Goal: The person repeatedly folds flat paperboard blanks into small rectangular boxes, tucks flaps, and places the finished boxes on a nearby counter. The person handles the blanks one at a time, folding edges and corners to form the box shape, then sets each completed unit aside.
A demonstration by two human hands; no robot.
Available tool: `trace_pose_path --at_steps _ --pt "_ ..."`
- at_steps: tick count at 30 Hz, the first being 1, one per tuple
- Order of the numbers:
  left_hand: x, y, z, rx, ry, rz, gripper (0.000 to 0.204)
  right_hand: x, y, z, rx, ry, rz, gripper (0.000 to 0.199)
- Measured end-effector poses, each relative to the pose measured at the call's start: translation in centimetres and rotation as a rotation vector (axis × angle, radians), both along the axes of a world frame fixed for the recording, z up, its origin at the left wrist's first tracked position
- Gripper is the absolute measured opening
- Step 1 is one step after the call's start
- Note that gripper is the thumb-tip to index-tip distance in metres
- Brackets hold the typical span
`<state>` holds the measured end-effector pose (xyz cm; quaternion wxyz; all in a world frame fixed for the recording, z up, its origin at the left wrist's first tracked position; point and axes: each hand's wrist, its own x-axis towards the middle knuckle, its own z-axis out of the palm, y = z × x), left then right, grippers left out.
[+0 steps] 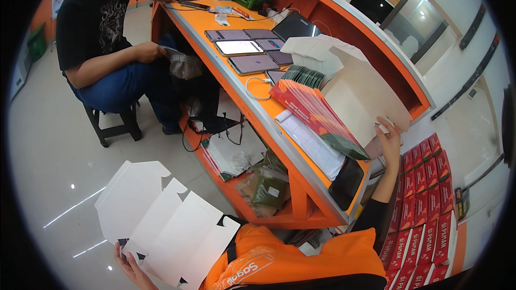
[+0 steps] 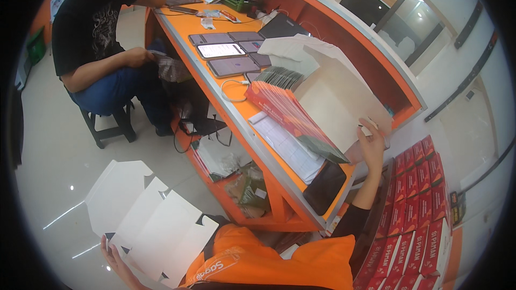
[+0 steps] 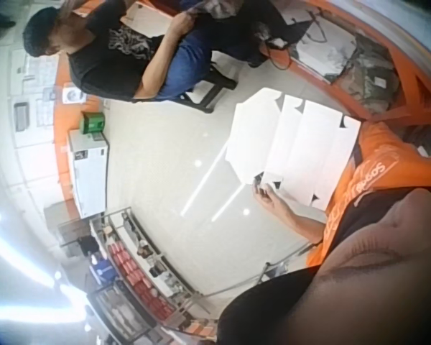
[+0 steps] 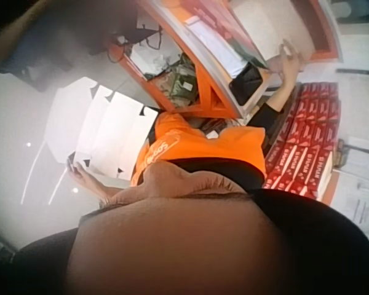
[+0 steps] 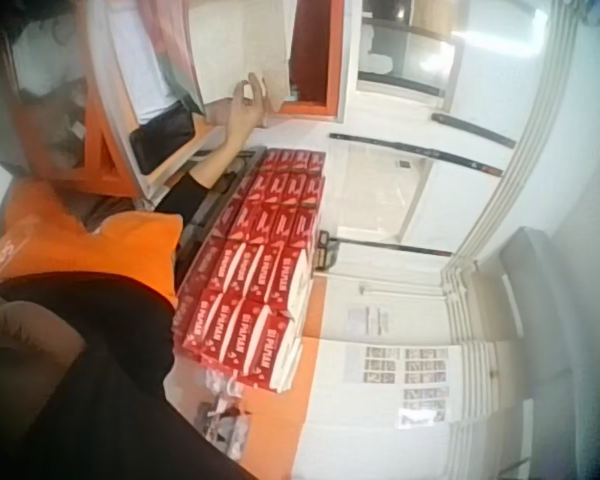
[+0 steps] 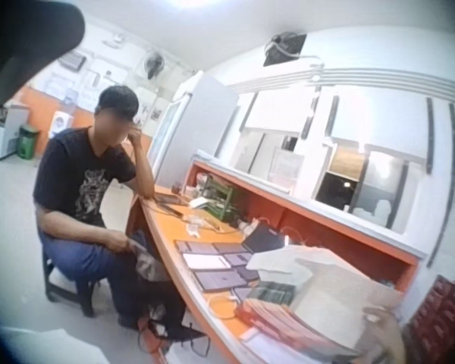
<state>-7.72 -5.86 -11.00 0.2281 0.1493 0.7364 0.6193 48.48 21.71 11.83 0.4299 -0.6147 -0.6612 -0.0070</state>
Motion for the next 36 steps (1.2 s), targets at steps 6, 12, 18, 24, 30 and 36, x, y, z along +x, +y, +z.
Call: trace_pose_path --at_steps 6,12,18,24,30,36 --pt "0.8 0.0 2.5 0.039 -0.017 -0.062 0.044 -0.2 1.4 0.4 0.027 -0.072 -0.127 0.024" --pt "-0.3 -0.9 -0.8 0.039 -0.040 -0.049 0.048 0.2 3.0 0.8 -0.054 -0.162 -0.176 0.025" --pt "0.9 0.1 3.3 0.021 0.052 -0.148 0.045 -1.2 3.4 1.2 -0.262 -0.398 -0.203 0.031" --pt "0.9 -0.1 2.8 0.001 0.105 -0.158 0.048 -8.0 0.9 1.1 -0.340 -0.555 -0.532 0.046" --pt "0.3 0.0 2.6 -0.026 0.154 -0.226 0.046 -5.6 2.8 1.3 -0.461 -0.775 -0.685 0.057" --pt "0.6 -0.5 2.4 -0.099 0.148 -0.195 0.046 -9.1 4.0 2.1 -0.381 -0.793 -0.405 0.058"
